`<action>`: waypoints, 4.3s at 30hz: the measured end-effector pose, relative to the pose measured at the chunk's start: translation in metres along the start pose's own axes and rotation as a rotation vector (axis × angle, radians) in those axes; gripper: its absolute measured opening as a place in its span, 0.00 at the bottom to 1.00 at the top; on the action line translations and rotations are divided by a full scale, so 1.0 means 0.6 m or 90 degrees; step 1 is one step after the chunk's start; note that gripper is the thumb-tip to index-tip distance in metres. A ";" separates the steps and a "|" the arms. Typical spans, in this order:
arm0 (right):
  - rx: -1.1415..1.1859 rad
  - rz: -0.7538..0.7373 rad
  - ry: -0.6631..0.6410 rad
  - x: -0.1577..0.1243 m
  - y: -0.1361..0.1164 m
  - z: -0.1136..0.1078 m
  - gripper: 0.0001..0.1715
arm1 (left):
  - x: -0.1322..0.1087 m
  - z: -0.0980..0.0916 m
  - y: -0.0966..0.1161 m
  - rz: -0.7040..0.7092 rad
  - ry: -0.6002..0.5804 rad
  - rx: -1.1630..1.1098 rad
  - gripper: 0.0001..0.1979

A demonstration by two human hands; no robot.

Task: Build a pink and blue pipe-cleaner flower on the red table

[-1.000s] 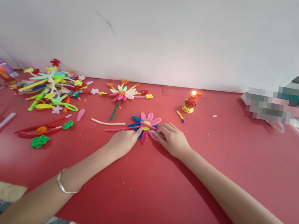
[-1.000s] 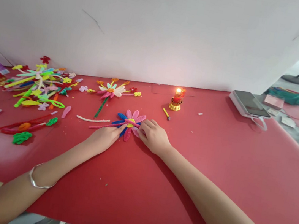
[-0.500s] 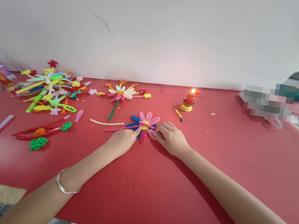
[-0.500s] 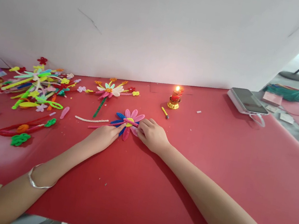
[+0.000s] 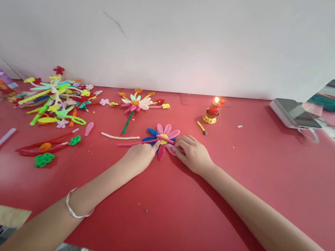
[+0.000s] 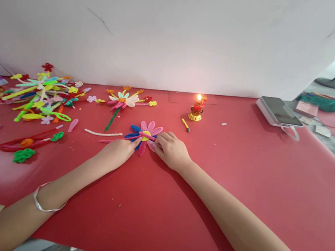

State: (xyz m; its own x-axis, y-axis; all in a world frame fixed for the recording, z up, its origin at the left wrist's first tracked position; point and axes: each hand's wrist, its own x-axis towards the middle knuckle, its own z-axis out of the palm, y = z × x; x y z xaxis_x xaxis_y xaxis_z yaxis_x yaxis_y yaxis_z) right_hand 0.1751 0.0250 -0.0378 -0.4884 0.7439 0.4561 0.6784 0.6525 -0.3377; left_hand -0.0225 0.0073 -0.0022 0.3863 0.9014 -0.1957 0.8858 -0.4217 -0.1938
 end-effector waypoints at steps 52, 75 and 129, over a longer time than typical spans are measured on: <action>-0.007 -0.002 0.033 -0.003 0.006 0.002 0.14 | 0.007 0.031 -0.003 -0.016 0.017 0.007 0.27; 0.051 0.005 0.014 -0.007 0.000 -0.003 0.16 | 0.004 0.029 -0.004 -0.007 0.036 0.008 0.26; -0.037 0.055 -0.005 -0.008 0.001 0.007 0.10 | -0.017 -0.001 -0.017 0.143 0.332 -0.130 0.16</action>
State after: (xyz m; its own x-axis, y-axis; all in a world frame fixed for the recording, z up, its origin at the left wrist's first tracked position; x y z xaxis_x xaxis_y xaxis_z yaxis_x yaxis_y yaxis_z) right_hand 0.1754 0.0224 -0.0435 -0.4307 0.7987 0.4203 0.7487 0.5762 -0.3278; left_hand -0.0353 0.0025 0.0021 0.5996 0.7432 0.2969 0.7791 -0.6269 -0.0043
